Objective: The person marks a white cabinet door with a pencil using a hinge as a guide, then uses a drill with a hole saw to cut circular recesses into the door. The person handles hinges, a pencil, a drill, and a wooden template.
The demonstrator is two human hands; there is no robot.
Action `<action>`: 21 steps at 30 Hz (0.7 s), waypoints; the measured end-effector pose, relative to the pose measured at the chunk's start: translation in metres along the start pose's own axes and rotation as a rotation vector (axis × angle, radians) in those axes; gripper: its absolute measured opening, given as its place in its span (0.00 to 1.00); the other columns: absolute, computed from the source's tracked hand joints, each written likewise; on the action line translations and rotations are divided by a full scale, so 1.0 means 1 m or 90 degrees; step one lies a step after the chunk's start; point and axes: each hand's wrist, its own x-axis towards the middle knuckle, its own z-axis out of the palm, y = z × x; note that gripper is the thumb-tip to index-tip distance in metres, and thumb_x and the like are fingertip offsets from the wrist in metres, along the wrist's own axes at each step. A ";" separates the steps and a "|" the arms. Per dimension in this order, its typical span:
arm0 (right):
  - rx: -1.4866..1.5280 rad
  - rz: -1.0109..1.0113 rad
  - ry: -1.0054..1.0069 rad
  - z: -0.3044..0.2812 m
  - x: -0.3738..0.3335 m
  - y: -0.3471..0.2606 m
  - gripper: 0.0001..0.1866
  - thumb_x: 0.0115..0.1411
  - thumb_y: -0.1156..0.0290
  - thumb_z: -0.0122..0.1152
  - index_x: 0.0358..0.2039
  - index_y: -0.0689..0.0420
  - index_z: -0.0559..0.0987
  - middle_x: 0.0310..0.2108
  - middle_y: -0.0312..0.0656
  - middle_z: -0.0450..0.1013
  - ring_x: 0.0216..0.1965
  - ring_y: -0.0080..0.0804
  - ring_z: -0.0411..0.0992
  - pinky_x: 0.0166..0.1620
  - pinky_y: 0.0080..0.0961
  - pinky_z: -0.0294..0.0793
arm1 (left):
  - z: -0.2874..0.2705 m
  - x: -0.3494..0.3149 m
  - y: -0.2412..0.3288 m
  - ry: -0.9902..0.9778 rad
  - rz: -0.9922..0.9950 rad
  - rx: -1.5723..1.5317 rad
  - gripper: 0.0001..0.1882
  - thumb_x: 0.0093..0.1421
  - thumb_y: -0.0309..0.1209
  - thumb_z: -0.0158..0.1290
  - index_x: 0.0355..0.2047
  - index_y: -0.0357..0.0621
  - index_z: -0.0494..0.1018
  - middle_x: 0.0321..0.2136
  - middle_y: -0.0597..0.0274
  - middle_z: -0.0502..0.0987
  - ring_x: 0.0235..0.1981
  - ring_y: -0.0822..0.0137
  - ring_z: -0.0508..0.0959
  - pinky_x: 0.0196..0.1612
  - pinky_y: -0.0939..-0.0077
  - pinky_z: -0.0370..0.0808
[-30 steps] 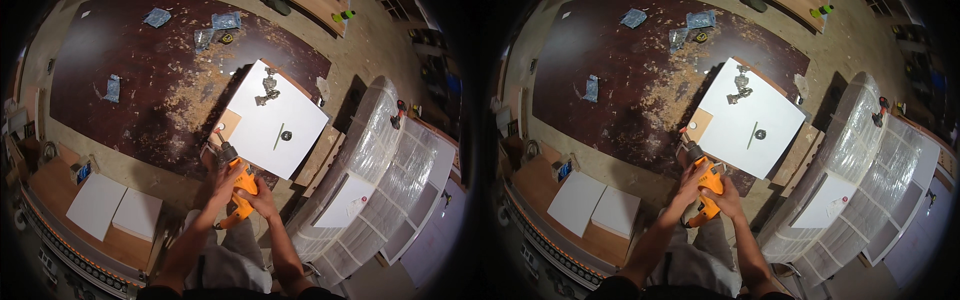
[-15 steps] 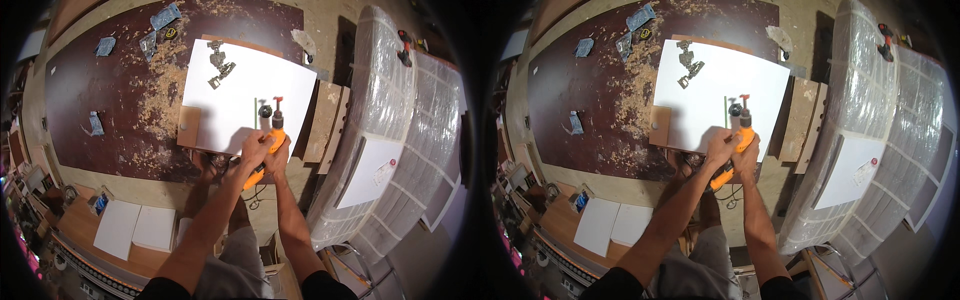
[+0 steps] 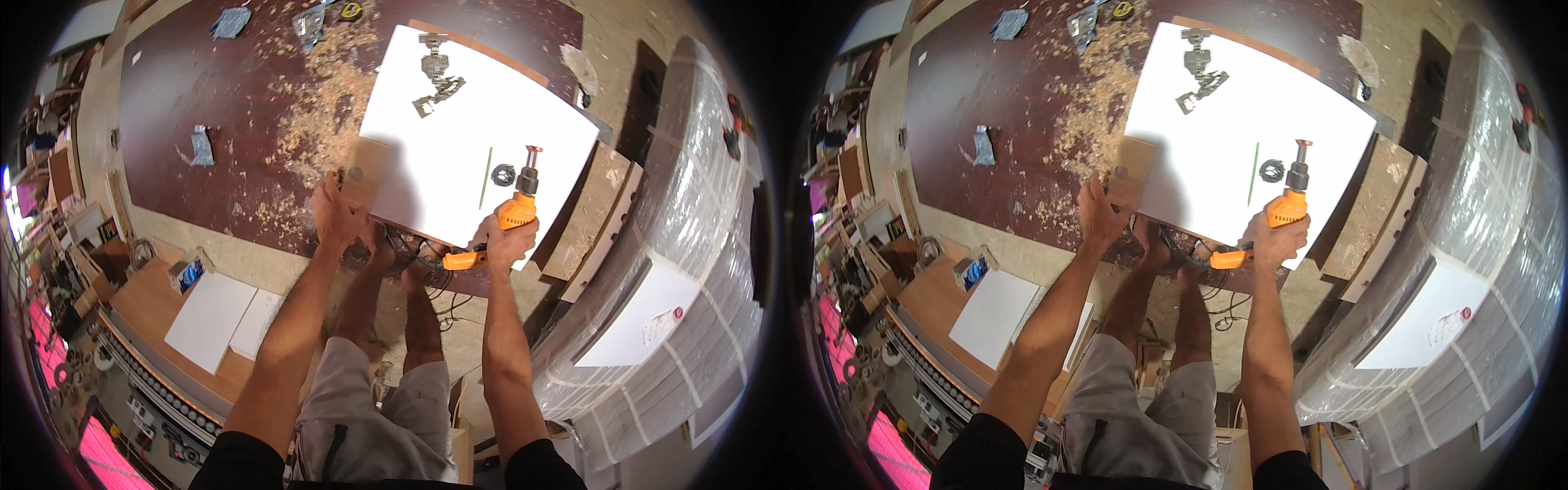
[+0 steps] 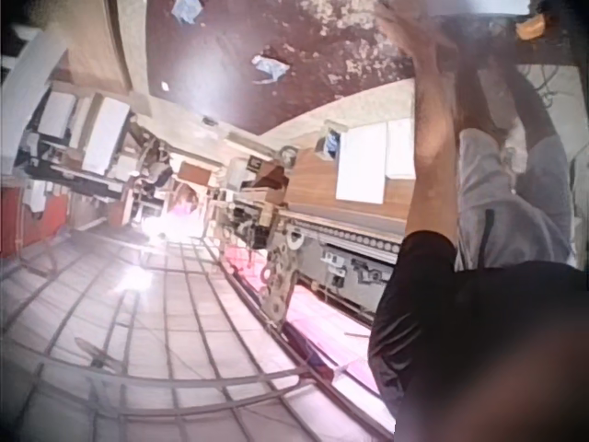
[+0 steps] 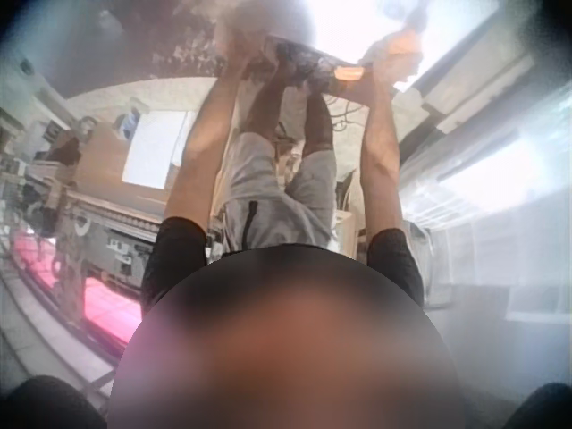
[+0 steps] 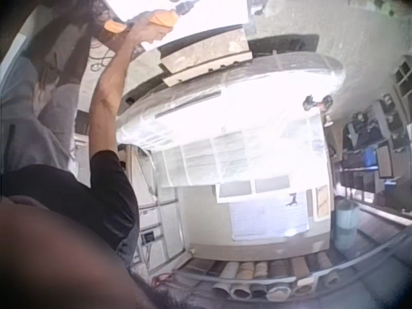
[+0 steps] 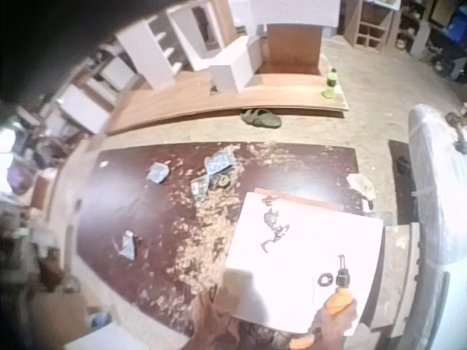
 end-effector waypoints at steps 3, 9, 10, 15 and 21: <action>0.001 -0.015 0.015 0.006 0.000 0.003 0.57 0.50 0.54 0.83 0.73 0.63 0.59 0.59 0.64 0.71 0.62 0.68 0.70 0.62 0.67 0.73 | 0.005 0.004 -0.004 -0.035 -0.066 -0.069 0.63 0.53 0.41 0.77 0.79 0.36 0.49 0.71 0.32 0.60 0.74 0.31 0.60 0.77 0.39 0.58; 0.110 -0.098 -0.036 -0.001 0.007 0.004 0.61 0.50 0.57 0.88 0.73 0.67 0.57 0.58 0.67 0.73 0.62 0.64 0.74 0.63 0.58 0.76 | 0.023 0.002 0.008 0.026 -0.121 -0.111 0.63 0.53 0.42 0.78 0.79 0.33 0.50 0.74 0.30 0.58 0.75 0.32 0.59 0.78 0.40 0.58; 0.017 -0.120 -0.026 -0.007 0.008 0.000 0.60 0.51 0.58 0.88 0.73 0.67 0.57 0.60 0.67 0.72 0.64 0.64 0.71 0.64 0.59 0.75 | 0.024 0.002 0.008 0.038 -0.116 -0.123 0.64 0.53 0.42 0.78 0.79 0.32 0.49 0.73 0.29 0.59 0.74 0.31 0.59 0.77 0.40 0.59; -0.145 -0.454 0.001 -0.042 0.000 -0.061 0.53 0.55 0.63 0.82 0.75 0.66 0.61 0.68 0.66 0.65 0.73 0.66 0.60 0.72 0.63 0.64 | 0.032 -0.002 0.003 0.071 -0.094 -0.129 0.64 0.52 0.40 0.78 0.78 0.31 0.50 0.71 0.29 0.60 0.71 0.30 0.63 0.75 0.39 0.63; -0.328 -0.848 -0.286 0.026 -0.025 -0.201 0.43 0.61 0.79 0.69 0.76 0.56 0.65 0.76 0.51 0.62 0.76 0.55 0.61 0.74 0.63 0.62 | 0.040 -0.009 -0.003 0.114 -0.051 -0.062 0.66 0.47 0.36 0.83 0.78 0.35 0.51 0.68 0.38 0.64 0.68 0.36 0.68 0.69 0.42 0.72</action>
